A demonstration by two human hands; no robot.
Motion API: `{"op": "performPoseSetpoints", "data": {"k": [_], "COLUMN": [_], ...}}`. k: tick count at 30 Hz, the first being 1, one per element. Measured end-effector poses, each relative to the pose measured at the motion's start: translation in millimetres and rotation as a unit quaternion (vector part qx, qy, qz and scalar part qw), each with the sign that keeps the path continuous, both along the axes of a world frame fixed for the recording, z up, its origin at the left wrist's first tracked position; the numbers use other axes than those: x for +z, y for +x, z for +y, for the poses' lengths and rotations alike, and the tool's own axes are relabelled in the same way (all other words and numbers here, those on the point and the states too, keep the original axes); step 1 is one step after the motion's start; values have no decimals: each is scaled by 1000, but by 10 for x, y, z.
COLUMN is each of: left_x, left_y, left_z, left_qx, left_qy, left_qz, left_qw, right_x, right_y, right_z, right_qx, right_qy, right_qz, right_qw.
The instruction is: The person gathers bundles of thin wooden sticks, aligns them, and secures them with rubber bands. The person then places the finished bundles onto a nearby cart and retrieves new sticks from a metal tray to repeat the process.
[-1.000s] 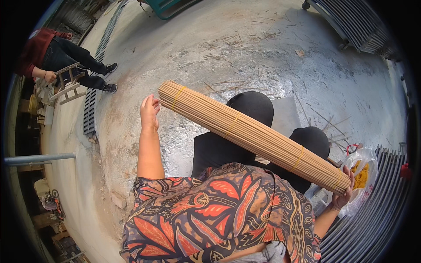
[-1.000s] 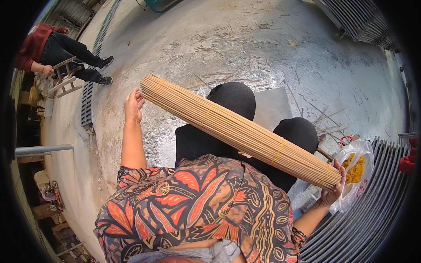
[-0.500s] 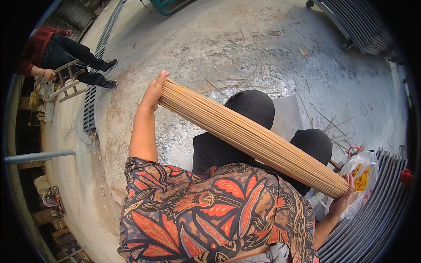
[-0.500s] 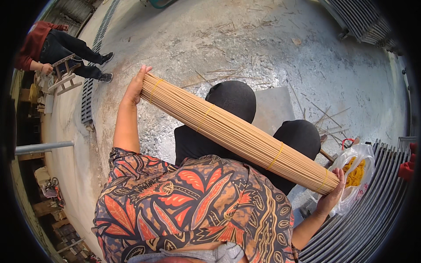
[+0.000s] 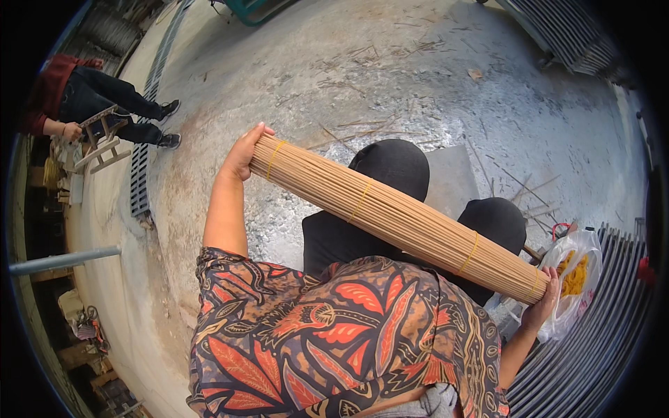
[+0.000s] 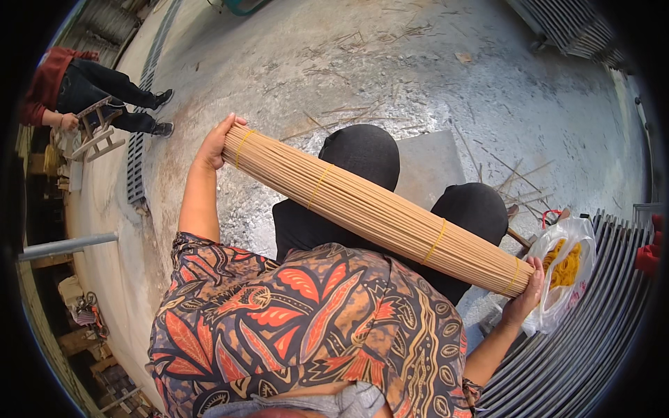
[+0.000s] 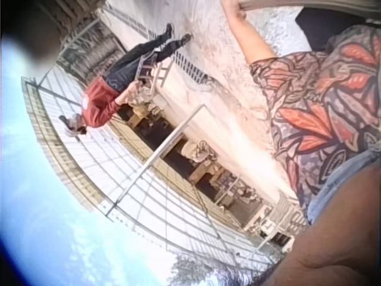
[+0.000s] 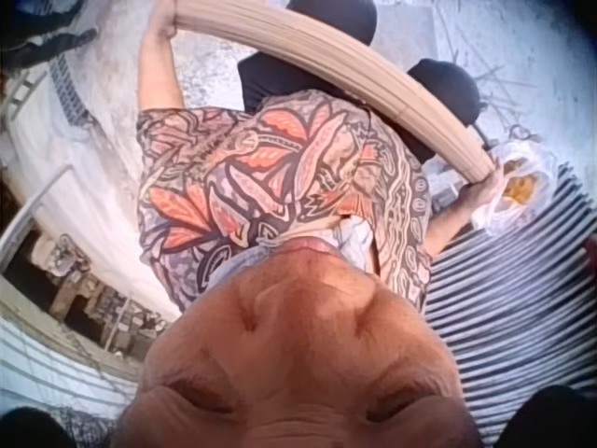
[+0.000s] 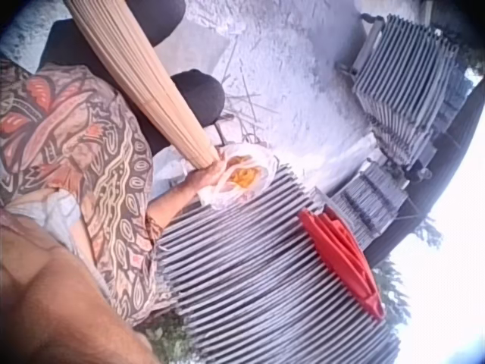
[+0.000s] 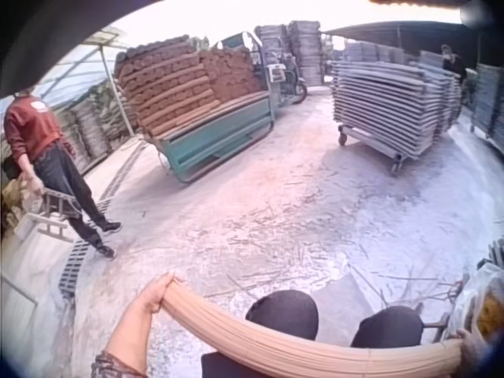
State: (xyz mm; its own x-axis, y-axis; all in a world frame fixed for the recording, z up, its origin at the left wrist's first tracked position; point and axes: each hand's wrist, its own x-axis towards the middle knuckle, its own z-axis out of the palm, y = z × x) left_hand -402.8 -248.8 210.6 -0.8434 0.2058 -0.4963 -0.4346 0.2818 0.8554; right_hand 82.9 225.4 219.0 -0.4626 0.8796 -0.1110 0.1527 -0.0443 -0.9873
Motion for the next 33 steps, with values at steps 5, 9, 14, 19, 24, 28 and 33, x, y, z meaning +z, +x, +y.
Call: {"op": "performPoseSetpoints", "data": {"k": [5,9,14,19,24,28,33], "left_x": [245,662,855,537,377,407,811], "left_y": [102,249,482,431,405,382,470], "left_z": [46,141,366,463,484,574,610], "left_qx": [23,12,-9,-23,-23,-7,12], "left_qy": [17,38,108,110,92,92,147], "left_qz": [27,110,130,122,118,130,164], "left_qw": [999,993,986,986,989,987,975], "right_x": [70,181,319,-387,-382,-368,-121], "right_y": [34,212,504,572,565,588,660], "right_z": [1,13,182,284,399,341,270], "right_qx": [-9,-39,-21,-47,-48,-59,-64], "right_qy": [-40,-44,-55,-44,-61,-36,-43], "right_qz": [8,86,165,97,120,108,181], "right_qw": [999,995,985,993,990,992,980]}}
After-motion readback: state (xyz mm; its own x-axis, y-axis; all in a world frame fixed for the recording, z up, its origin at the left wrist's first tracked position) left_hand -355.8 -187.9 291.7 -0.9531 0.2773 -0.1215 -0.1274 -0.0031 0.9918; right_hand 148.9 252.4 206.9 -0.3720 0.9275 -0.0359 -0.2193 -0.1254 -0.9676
